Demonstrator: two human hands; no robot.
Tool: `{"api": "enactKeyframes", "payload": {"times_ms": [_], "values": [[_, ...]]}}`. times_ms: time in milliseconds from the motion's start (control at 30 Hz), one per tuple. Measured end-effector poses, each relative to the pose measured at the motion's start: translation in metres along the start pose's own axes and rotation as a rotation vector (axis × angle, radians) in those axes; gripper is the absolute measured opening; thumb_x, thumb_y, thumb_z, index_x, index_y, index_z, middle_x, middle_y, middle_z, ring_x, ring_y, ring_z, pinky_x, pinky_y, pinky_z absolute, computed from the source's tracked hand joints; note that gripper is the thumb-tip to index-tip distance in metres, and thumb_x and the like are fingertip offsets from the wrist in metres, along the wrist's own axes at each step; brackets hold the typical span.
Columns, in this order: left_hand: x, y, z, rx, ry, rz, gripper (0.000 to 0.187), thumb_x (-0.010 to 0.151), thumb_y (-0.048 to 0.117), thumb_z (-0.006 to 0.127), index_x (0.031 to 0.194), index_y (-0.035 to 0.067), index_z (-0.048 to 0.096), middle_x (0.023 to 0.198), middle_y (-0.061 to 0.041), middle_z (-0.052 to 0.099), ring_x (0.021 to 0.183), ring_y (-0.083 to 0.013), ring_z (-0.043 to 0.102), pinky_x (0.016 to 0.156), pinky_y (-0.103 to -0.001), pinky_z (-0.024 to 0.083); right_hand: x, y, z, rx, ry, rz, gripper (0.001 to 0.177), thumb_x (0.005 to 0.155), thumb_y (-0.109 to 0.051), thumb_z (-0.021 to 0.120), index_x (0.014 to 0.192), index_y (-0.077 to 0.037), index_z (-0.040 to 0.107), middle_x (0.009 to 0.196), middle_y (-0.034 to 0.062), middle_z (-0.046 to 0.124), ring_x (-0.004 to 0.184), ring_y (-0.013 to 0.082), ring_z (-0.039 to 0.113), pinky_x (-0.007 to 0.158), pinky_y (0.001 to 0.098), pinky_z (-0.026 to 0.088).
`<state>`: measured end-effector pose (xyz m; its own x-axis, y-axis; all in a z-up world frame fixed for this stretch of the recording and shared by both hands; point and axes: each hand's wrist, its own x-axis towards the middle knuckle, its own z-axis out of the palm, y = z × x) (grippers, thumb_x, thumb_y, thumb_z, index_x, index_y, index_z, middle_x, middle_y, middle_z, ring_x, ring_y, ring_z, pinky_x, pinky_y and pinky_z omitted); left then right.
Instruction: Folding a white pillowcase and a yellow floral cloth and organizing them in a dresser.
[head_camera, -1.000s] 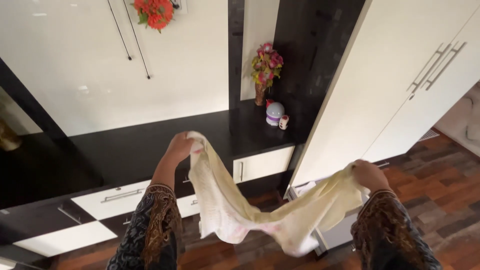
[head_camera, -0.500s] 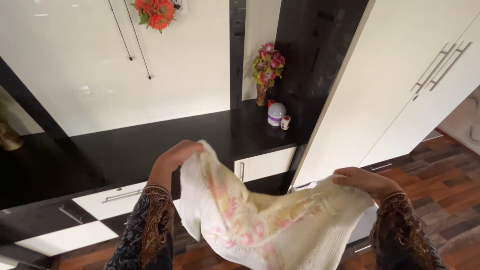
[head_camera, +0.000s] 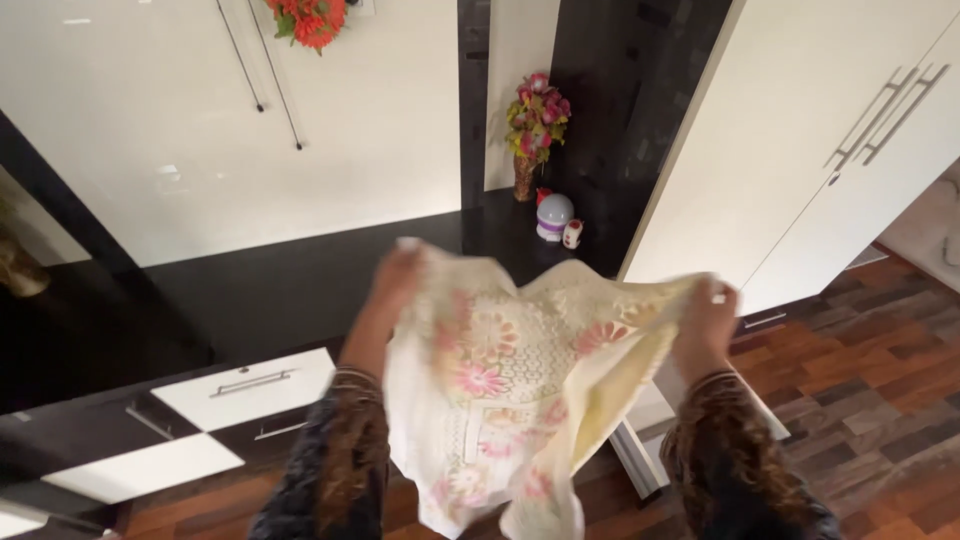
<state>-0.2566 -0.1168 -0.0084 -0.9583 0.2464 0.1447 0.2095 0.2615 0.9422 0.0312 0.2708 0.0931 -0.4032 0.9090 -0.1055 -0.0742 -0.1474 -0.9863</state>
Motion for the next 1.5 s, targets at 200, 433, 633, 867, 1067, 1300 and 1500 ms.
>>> {"api": "enactKeyframes", "payload": {"times_ms": [200,433,633,867,1067,1300,1500], "values": [[-0.087,0.097,0.089,-0.032,-0.379,-0.111,0.054,0.102,0.045,0.052,0.125,-0.002,0.063,0.12,-0.02,0.07,0.11,-0.0303,0.067,0.092,-0.044,0.053,-0.067,0.059,0.052,-0.122,-0.325,0.208,0.038,0.096,-0.027,0.065,0.13,-0.017,0.053,0.085,0.0009,0.058,0.071,0.013,0.054,0.053,0.0303,0.046],[-0.138,0.11,0.134,-0.064,-0.406,-0.088,0.042,0.102,0.036,0.051,0.122,0.0,0.064,0.114,-0.016,0.071,0.103,-0.0263,0.068,0.088,-0.039,0.051,-0.126,0.072,0.079,0.03,-0.503,0.184,0.039,0.096,-0.016,0.063,0.13,-0.002,0.049,0.099,0.009,0.065,0.081,0.0169,0.065,0.065,0.03,0.056],[-0.156,0.129,0.108,-0.114,-0.451,-0.156,0.037,0.097,0.025,0.051,0.121,0.002,0.065,0.109,-0.016,0.073,0.098,-0.0255,0.071,0.086,-0.038,0.053,-0.148,0.053,0.076,-0.036,-0.522,0.281,0.045,0.095,-0.009,0.058,0.137,-0.009,0.042,0.101,0.0125,0.062,0.087,0.0187,0.063,0.072,0.0325,0.057],[-0.155,0.118,0.095,-0.055,-0.379,-0.114,0.032,0.094,0.025,0.058,0.11,0.0,0.071,0.098,-0.016,0.075,0.087,-0.0238,0.073,0.076,-0.037,0.056,-0.15,0.059,0.078,-0.015,-0.663,0.334,0.032,0.098,-0.015,0.06,0.127,-0.001,0.061,0.104,0.0094,0.068,0.092,0.0161,0.068,0.084,0.0279,0.06],[-0.158,0.131,0.077,-0.133,-0.286,-0.069,0.03,0.092,0.025,0.064,0.102,-0.001,0.076,0.086,-0.014,0.076,0.077,-0.0203,0.073,0.07,-0.034,0.056,-0.164,0.044,0.079,-0.064,-0.714,0.304,0.032,0.095,-0.017,0.065,0.125,-0.006,0.061,0.097,0.0063,0.067,0.084,0.0137,0.066,0.08,0.0273,0.058],[-0.158,0.115,0.074,-0.292,-0.357,-0.111,0.038,0.096,0.031,0.058,0.11,0.0,0.074,0.095,-0.009,0.076,0.087,-0.0135,0.069,0.079,-0.029,0.053,-0.166,0.049,0.083,0.022,-0.746,0.297,0.022,0.096,-0.015,0.066,0.112,-0.002,0.058,0.098,0.0095,0.068,0.087,0.0157,0.068,0.083,0.0273,0.058],[-0.152,0.087,0.069,-0.582,-0.472,-0.206,0.041,0.097,0.026,0.053,0.12,-0.002,0.073,0.102,-0.009,0.071,0.093,-0.0161,0.065,0.085,-0.032,0.051,-0.169,0.042,0.085,0.082,-0.811,0.305,0.029,0.095,-0.009,0.061,0.12,0.007,0.058,0.11,0.0147,0.072,0.099,0.0165,0.071,0.092,0.0285,0.058]]}}
